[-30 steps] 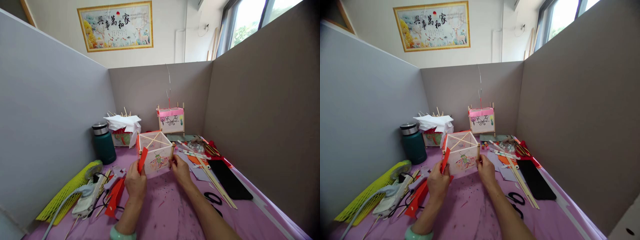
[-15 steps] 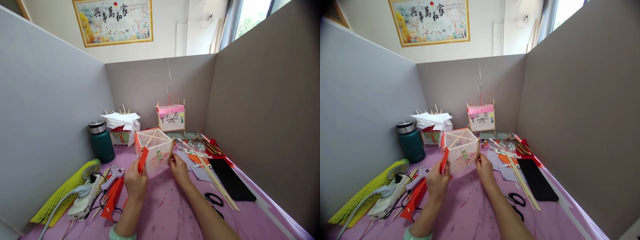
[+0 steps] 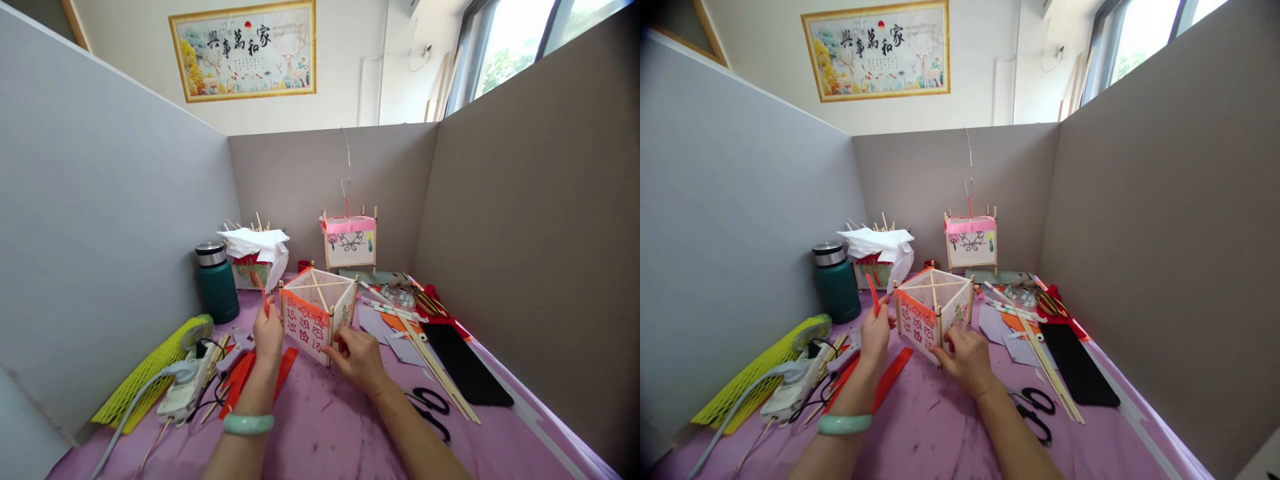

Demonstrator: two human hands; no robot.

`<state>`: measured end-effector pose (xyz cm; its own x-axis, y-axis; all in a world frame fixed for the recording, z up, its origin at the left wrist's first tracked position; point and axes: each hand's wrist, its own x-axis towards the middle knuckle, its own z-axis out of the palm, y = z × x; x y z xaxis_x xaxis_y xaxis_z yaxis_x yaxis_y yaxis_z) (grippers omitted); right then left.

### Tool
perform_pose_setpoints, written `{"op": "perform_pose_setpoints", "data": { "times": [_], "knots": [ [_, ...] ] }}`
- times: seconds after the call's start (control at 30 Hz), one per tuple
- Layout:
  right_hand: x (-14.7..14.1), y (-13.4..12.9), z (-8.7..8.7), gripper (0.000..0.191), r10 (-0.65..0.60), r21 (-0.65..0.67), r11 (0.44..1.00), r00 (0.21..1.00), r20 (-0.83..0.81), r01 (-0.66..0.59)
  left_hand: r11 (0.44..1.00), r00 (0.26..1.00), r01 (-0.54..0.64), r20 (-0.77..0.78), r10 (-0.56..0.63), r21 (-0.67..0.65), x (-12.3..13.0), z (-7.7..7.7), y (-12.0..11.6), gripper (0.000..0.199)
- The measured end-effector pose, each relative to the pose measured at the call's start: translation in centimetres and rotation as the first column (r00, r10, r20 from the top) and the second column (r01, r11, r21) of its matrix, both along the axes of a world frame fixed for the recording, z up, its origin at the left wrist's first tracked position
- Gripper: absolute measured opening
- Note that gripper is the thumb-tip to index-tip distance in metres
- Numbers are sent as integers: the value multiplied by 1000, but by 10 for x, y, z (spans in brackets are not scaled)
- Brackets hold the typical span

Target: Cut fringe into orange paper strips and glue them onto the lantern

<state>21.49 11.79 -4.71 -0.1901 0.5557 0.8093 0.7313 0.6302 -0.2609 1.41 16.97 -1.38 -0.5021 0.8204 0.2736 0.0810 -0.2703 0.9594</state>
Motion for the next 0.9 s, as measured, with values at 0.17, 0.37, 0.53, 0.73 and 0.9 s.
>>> {"op": "perform_pose_setpoints", "data": {
  "times": [0.17, 0.37, 0.53, 0.73, 0.9],
  "knots": [
    [-9, 5, -11, 29, -44, 39, 998, 997, 59, 42, 988, 984, 143, 115, -135, -60, 1, -6, 24, 33],
    [-1, 18, -14, 29, -145, -17, 989, 979, -140, 144, 998, 998, 52, 27, -53, 35, 1, -15, 3, 34],
    [14, 34, -22, 33, -307, -210, 944, 911, -277, 254, 999, 999, 50, -13, -51, -13, 7, -31, -14, 30],
    [18, 35, -30, 29, -362, -349, 895, 911, -200, 279, 998, 998, 43, -52, -45, -41, 7, -55, -6, 25],
    [17, 39, -33, 30, -315, -383, 902, 910, -268, 200, 998, 995, 61, -77, -62, -5, 14, -54, -14, 26]
  ]
}}
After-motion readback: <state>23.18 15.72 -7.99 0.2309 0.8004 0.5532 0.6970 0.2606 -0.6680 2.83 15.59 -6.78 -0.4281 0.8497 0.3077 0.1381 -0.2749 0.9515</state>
